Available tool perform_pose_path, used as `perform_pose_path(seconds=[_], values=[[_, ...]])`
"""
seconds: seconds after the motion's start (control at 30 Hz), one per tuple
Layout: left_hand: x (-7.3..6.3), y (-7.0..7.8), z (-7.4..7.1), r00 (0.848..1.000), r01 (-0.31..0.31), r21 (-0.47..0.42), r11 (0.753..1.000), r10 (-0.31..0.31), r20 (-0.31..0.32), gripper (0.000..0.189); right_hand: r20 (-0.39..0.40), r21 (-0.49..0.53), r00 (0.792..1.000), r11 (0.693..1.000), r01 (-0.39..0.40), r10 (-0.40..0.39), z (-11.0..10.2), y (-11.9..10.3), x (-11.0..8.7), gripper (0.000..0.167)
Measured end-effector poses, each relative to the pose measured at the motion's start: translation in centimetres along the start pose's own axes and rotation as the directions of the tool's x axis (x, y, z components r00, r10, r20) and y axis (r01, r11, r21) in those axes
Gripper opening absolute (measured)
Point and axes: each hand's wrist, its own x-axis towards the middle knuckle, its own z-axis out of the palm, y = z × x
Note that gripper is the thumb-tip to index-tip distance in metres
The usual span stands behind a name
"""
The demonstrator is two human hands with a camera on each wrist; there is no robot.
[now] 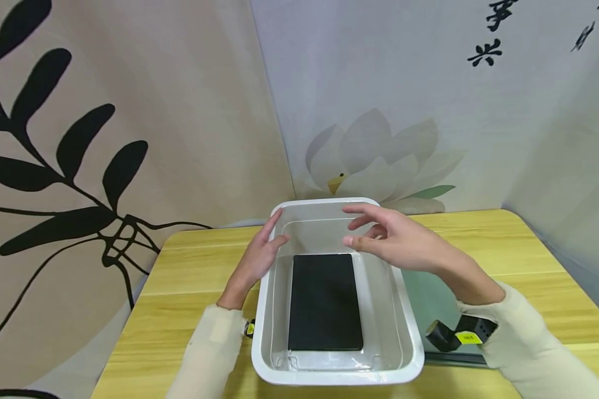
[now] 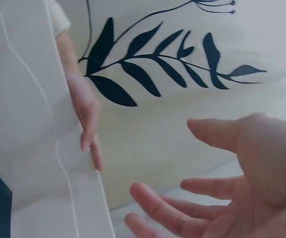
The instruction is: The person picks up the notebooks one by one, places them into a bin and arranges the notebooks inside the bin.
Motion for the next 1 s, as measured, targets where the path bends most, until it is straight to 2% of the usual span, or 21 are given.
perform_pose_path(seconds=[0.2,0.47,0.8,1.0], values=[[0.2,0.0,0.1,1.000,-0.008,0.012,1.000,0.008,-0.012,0.063,-0.048,0.097,0.999,0.995,0.019,-0.014,-1.2,1.1,-1.7,0.055],[0.3,0.2,-0.2,1.000,0.008,0.000,1.000,-0.008,-0.008,0.061,-0.099,0.116,0.994,0.992,0.056,-0.045,-2.1,3.0,-3.6,0.043],[0.3,0.2,-0.2,1.000,0.004,-0.022,1.000,-0.004,0.009,0.060,-0.164,0.081,0.986,0.996,0.036,-0.022,-3.0,6.8,-6.2,0.037],[0.1,0.0,0.0,1.000,0.020,-0.031,0.999,-0.019,0.018,0.061,-0.188,0.069,0.980,0.996,-0.052,0.064,-2.9,9.1,-7.5,0.039]])
